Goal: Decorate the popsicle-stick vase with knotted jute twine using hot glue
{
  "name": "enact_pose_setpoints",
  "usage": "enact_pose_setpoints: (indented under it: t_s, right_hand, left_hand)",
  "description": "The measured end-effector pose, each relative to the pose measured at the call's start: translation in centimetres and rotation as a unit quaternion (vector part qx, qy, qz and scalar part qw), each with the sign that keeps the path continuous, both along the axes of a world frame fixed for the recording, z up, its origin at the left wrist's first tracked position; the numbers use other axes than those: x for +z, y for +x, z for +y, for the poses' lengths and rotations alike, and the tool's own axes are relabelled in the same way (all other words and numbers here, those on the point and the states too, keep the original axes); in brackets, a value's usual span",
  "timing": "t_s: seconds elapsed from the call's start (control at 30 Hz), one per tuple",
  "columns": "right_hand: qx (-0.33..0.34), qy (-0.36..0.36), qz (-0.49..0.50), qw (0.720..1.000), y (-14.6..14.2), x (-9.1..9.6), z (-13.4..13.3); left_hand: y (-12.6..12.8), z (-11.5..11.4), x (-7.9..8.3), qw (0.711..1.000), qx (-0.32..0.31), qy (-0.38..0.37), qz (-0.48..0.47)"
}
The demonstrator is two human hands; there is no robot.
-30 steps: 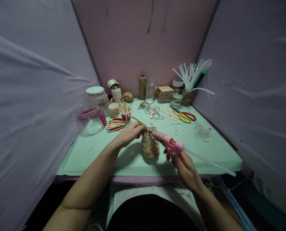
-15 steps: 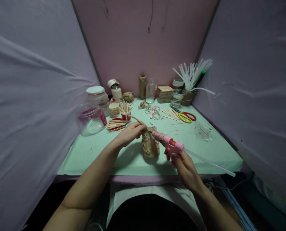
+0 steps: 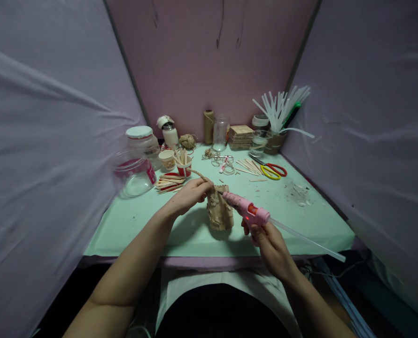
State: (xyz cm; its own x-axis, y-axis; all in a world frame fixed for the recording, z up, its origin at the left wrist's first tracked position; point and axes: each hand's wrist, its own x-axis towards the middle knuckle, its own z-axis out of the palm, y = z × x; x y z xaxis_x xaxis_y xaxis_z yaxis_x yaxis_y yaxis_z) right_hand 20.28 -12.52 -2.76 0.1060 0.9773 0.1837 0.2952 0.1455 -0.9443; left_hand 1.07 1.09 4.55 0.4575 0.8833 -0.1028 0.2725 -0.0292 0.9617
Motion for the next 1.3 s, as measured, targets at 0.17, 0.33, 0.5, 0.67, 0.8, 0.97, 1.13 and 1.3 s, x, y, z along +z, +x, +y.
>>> enact_pose_setpoints:
  t_s: [0.17, 0.33, 0.5, 0.67, 0.8, 0.97, 1.13, 1.3]
  right_hand:
    - [-0.005, -0.005, -0.004, 1.0, 0.1, 0.0, -0.1]
    - [-0.006, 0.005, -0.012, 1.0, -0.1, 0.6, -0.2]
    - [-0.005, 0.024, -0.015, 1.0, -0.1, 1.0, -0.2]
    - [-0.011, 0.025, -0.012, 1.0, 0.1, 0.6, -0.1]
    - [-0.012, 0.024, -0.016, 0.999, 0.2, 0.5, -0.1]
    - [-0.016, 0.019, -0.016, 1.0, 0.2, 0.6, -0.2]
    - [-0.023, 0.014, -0.019, 0.999, 0.5, 0.4, -0.2]
    - [-0.027, 0.007, -0.027, 0.999, 0.6, 0.5, -0.2]
  left_hand:
    - [-0.1, 0.0, 0.0, 1.0, 0.0, -0.002, -0.001]
    - [-0.2, 0.1, -0.2, 1.0, -0.003, 0.007, 0.003]
    - [-0.3, 0.1, -0.2, 1.0, 0.002, 0.005, 0.005]
    - [-0.2, 0.0, 0.0, 1.0, 0.003, 0.007, 0.01]
    - [-0.3, -0.1, 0.1, 1.0, 0.0, 0.009, 0.009]
    - [-0.2, -0.1, 0.2, 1.0, 0.001, 0.001, 0.007]
    - [-0.3, -0.1, 0.0, 1.0, -0.002, 0.001, 0.0]
    - [-0.3, 0.0, -0.1, 1.0, -0.004, 0.0, -0.003]
